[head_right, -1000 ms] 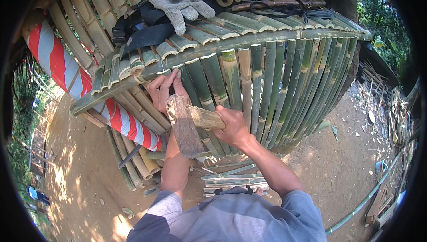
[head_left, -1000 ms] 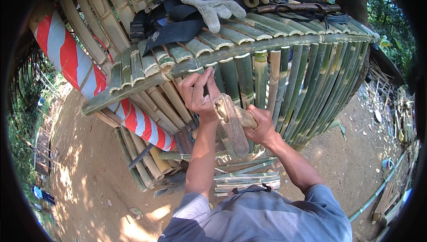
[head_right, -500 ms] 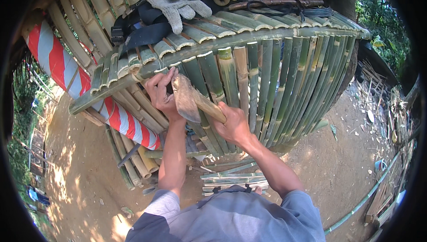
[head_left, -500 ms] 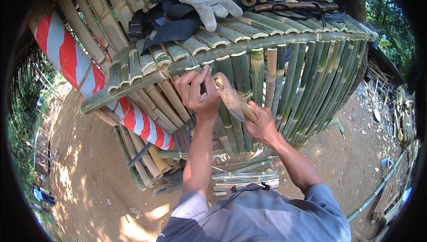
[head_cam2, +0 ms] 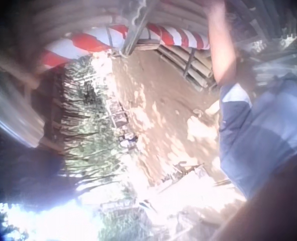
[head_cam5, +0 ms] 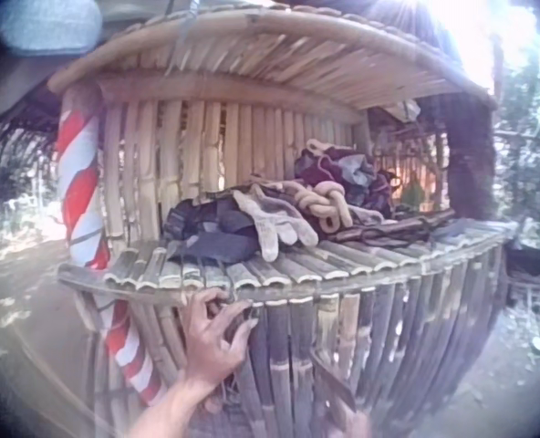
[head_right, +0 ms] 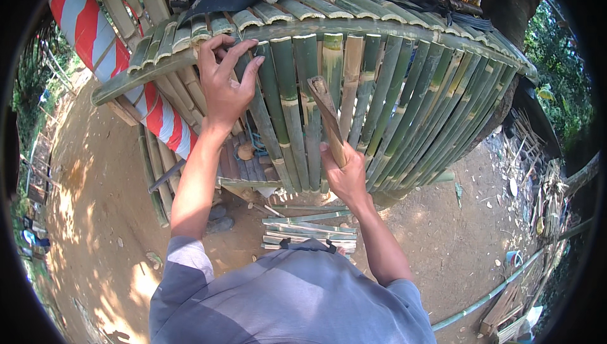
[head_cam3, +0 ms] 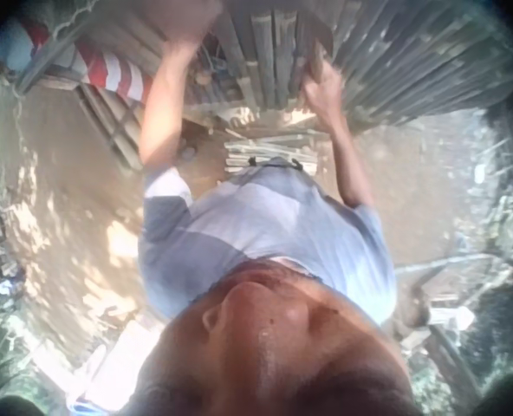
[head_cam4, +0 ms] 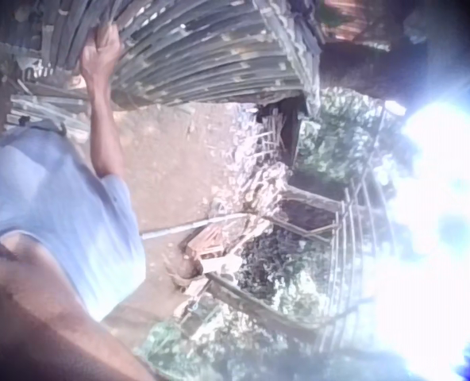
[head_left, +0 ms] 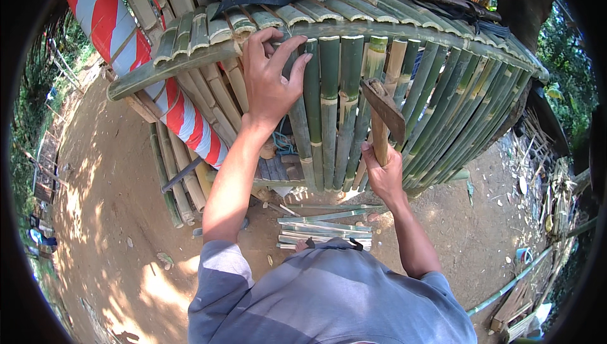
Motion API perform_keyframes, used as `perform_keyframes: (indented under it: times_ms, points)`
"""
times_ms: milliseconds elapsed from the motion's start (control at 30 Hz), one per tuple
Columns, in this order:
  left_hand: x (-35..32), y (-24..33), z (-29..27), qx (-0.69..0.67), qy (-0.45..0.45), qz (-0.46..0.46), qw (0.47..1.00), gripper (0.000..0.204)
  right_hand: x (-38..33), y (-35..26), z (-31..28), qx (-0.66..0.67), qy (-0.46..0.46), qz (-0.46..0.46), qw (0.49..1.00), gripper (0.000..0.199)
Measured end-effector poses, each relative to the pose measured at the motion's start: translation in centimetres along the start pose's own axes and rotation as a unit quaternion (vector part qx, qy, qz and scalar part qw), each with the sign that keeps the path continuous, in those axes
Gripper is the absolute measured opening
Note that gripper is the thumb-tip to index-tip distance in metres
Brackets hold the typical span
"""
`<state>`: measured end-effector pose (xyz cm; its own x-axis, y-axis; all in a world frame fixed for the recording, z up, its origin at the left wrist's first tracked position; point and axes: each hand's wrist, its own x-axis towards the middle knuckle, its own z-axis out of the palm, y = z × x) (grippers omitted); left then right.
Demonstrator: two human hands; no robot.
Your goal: The person uses a small axe to split bamboo strips and then hammers them into a curved bamboo framework. They repeatedly pick up bamboo pieces, split them, and secure them into the structure using the axe as a hammer.
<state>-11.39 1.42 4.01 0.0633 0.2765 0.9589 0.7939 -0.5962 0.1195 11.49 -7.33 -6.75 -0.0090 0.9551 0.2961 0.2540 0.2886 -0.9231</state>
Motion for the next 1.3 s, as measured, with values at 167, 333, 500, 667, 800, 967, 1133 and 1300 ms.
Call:
perform_keyframes:
  times_ms: [167,333,500,667,800,967,1133,1300]
  points:
    - [-0.2,0.1,0.5,-0.007,0.023,0.004,1.000,0.032,-0.2,-0.1,0.0,-0.039,-0.004,-0.037,0.999,0.030]
    - [-0.1,-0.1,0.5,-0.007,0.027,-0.001,1.000,0.032,0.1,-0.2,0.5,-0.046,-0.011,-0.067,0.997,0.027]
    - [-0.3,-0.4,0.6,-0.013,0.022,-0.014,1.000,0.033,0.7,-0.9,1.4,-0.038,-0.031,-0.029,0.998,0.023]
    - [-0.3,-0.4,0.8,-0.022,0.024,-0.015,0.999,0.034,0.8,-0.5,1.8,-0.053,-0.038,-0.013,0.998,0.021]
    - [-0.5,-0.6,0.9,-0.035,0.027,-0.015,0.999,0.034,1.1,-0.1,1.9,-0.062,-0.039,-0.024,0.997,0.023]
    - [-0.5,-0.8,0.9,-0.042,0.023,-0.018,0.999,0.033,2.3,-1.7,2.3,-0.014,-0.017,0.016,1.000,0.029]
    - [-0.4,-0.9,0.9,-0.051,0.024,-0.020,0.998,0.034,3.8,-1.9,2.1,-0.017,-0.038,0.057,0.998,0.032]
    - [-0.4,-0.5,1.0,-0.059,0.023,-0.029,0.998,0.034,4.0,-1.6,2.1,-0.020,-0.046,0.067,0.997,0.031]
